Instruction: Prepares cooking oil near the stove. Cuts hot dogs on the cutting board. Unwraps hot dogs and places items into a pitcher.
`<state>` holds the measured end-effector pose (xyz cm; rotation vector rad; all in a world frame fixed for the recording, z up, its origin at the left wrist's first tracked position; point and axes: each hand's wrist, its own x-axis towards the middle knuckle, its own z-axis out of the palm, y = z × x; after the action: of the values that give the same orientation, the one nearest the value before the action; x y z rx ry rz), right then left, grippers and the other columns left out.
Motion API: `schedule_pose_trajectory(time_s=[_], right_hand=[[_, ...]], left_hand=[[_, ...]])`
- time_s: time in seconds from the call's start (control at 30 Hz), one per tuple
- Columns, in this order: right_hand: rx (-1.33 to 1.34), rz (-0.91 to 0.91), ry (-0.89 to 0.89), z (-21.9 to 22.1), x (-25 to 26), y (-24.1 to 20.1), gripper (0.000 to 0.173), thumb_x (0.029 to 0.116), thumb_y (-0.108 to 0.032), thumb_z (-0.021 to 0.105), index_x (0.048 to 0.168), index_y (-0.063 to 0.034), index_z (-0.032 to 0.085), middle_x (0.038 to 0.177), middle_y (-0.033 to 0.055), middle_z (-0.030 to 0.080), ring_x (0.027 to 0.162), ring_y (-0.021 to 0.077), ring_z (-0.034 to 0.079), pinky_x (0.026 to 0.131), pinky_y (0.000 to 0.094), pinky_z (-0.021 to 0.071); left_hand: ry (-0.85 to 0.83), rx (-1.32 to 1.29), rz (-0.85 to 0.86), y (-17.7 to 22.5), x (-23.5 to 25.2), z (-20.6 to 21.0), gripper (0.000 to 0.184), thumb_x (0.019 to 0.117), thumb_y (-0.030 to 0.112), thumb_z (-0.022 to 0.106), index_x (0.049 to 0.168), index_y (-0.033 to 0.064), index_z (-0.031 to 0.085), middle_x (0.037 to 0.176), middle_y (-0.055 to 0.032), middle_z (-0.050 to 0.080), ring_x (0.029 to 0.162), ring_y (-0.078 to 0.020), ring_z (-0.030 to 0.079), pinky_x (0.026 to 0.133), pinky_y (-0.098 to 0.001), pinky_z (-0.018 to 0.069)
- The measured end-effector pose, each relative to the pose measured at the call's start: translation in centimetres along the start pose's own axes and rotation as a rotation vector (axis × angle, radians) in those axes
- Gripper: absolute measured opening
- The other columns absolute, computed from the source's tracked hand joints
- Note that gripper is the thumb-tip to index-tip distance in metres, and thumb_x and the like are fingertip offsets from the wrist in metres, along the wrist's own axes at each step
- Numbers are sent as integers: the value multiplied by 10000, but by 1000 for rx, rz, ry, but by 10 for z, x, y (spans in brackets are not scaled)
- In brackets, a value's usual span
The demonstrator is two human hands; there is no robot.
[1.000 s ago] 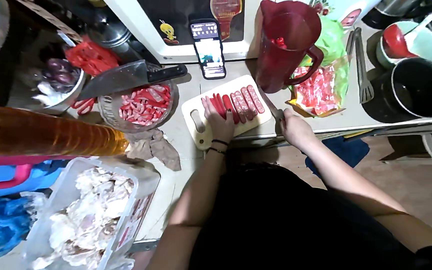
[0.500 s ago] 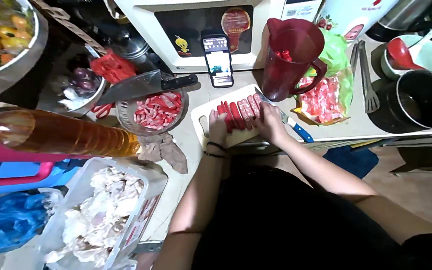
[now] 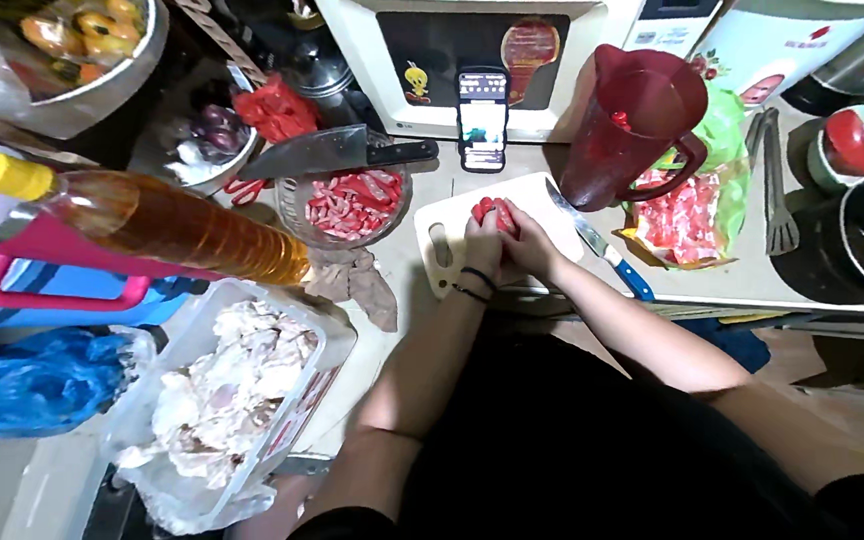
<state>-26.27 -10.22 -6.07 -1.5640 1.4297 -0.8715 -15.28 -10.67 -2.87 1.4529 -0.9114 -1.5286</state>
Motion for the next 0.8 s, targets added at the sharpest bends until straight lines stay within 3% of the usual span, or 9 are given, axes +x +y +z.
schedule_pose_trajectory(time_s=[0.07,0.17,0.23,0.33,0.37,0.47,0.57,0.67,0.8], right_hand=[[-16,-1,-18,1,0,-12,608,1041,-129,544,1577,58,327,1505,280,493,1412,352,492,1199,465,384],[-184,-53,-85,9,-2,-41,544,1065,-89,462,1562,90,334,1466,309,508,1366,373,531,1172,457,412],[-303,-152,-98,22,2,-52,530,1052,-70,470,1542,102,366,1426,314,545,1313,407,577,1129,494,457],[-418,-304,-79,43,16,-70,499,1027,-62,525,1506,64,466,1408,272,599,1233,397,649,1047,516,524],[-452,-310,-120,48,22,-84,510,1036,-67,511,1529,43,441,1444,256,581,1267,390,632,1065,519,513],[-490,-263,-257,62,44,-134,548,1043,-99,503,1573,-28,377,1468,201,572,1324,354,590,1098,514,485],[-513,-247,-404,78,67,-163,511,1015,-121,571,1498,1,459,1477,221,548,1362,394,531,1101,547,460],[-551,-275,-508,84,79,-178,548,935,-89,661,1457,10,527,1457,229,559,1376,381,521,1110,573,445],[-504,-252,-490,86,79,-191,497,1022,-95,515,1512,-18,484,1492,215,537,1365,357,544,1093,564,466]], left_hand=[[46,28,5,0,3,-6,455,1101,305,413,1417,-11,501,1323,-207,605,1201,-272,604,1023,-469,500],[151,-23,8,2,1,-14,389,1092,287,458,1316,-9,574,1185,-182,651,1080,-236,636,954,-439,520],[180,-77,39,3,2,-24,355,1093,287,443,1251,5,589,1089,-142,655,993,-201,644,893,-409,537],[204,-132,105,13,-2,-52,388,1107,290,400,1280,4,596,1085,-122,678,980,-173,660,891,-390,550],[221,-167,127,19,-3,-62,398,1110,284,378,1290,-3,587,1069,-118,680,960,-167,664,876,-383,558],[337,-306,81,50,-8,-86,379,1113,305,369,1141,24,623,928,-79,680,824,-147,666,759,-365,569],[263,-429,-12,70,-10,-111,444,1109,392,315,1214,79,611,1035,-82,687,926,-186,666,804,-426,563],[212,-543,0,81,-16,-126,374,1112,368,296,1121,136,589,912,-18,666,823,-128,657,720,-350,560],[212,-621,139,99,-31,-136,313,1130,261,252,1155,134,538,929,10,668,863,-74,674,792,-292,580]])
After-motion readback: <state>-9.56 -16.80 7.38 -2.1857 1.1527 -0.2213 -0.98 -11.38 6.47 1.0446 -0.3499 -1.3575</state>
